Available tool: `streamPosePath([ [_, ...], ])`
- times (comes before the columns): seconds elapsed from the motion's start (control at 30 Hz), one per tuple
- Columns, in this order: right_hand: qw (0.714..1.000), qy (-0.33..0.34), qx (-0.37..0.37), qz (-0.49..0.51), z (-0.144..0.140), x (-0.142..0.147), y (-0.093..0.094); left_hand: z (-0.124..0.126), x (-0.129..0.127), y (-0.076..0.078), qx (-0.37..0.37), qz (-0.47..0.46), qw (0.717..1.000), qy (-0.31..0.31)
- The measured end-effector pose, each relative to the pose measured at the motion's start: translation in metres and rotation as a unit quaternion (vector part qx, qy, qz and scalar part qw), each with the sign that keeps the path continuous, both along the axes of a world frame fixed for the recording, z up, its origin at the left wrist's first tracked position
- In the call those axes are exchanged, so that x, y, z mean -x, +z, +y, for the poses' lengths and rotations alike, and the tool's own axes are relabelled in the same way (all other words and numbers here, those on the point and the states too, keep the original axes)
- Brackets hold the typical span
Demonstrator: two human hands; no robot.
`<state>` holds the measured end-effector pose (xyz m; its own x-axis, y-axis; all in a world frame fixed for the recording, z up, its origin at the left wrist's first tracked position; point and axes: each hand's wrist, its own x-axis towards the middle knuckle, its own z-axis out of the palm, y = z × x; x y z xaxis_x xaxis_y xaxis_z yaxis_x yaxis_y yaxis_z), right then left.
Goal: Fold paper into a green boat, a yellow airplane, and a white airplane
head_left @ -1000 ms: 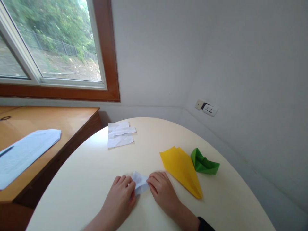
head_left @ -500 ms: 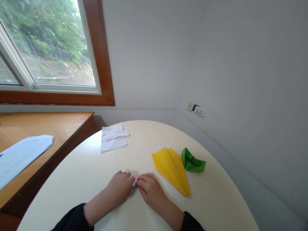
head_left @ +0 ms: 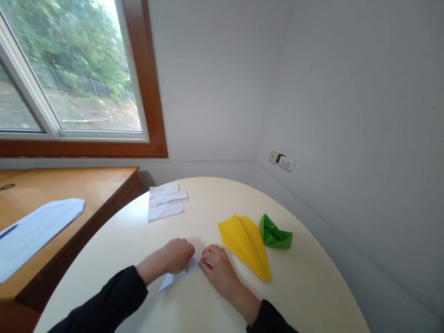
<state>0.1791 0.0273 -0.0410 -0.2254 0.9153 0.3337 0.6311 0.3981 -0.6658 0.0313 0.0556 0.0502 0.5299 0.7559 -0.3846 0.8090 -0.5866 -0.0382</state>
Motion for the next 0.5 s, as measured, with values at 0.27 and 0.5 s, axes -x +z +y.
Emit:
streamPosePath([
  [0.27,1.0,-0.024,0.01,0.006,-0.002,0.0,0.007,0.024,-0.005,0.009,0.054,-0.004,0.998,0.017],
  [0.5,0.999,-0.048,0.015,0.0,-0.001,-0.001,0.005,0.031,-0.005,0.01,0.067,-0.008,0.997,0.034],
])
